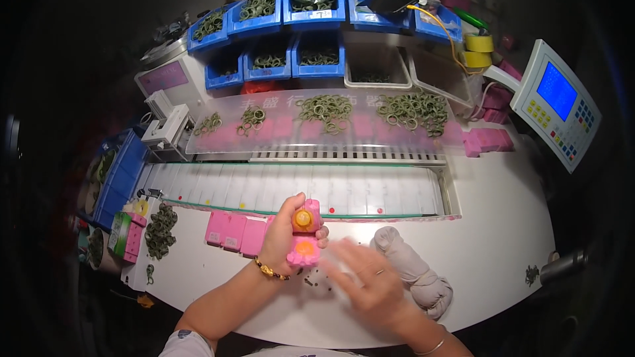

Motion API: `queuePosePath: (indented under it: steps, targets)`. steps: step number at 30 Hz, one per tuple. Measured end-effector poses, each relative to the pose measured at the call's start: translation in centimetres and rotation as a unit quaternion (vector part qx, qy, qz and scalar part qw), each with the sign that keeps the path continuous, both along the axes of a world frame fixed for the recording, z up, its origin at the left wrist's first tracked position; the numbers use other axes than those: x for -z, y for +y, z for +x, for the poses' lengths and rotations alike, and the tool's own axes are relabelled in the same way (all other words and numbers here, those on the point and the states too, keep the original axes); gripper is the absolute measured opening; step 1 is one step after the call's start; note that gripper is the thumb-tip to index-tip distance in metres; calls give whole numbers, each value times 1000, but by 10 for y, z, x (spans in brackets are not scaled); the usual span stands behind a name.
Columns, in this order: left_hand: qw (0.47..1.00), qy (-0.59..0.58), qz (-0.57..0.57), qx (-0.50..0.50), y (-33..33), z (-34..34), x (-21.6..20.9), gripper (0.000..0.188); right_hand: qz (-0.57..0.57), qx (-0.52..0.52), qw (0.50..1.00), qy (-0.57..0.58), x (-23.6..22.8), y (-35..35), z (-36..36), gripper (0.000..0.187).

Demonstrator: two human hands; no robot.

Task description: The person wipes pink molds with a cloth, opens them to extract molded rubber rings by hand, closes the molds, and operates a control panel.

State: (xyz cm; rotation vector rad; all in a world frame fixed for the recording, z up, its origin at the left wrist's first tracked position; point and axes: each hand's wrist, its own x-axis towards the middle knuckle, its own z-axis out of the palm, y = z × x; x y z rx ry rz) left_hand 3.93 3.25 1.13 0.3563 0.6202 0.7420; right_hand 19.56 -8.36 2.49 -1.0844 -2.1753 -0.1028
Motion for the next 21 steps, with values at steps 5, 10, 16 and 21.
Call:
queuePosePath:
  steps: [5,10,16,21]
  targets:
    - [997,57,23,-36,2,-1,2,32,-220,233,942,-99,4,-8,47,63]
    - [993,106,49,-8,-6,5,0,35,-242,175,950,-97,2,-3,59,67]
    - [986,146,74,15,-13,0,7,37,81,166,982,-32,-55,14,16,54]
    - [980,126,120,-93,-19,14,16,31,75,99,971,-205,-10,17,-16,47]
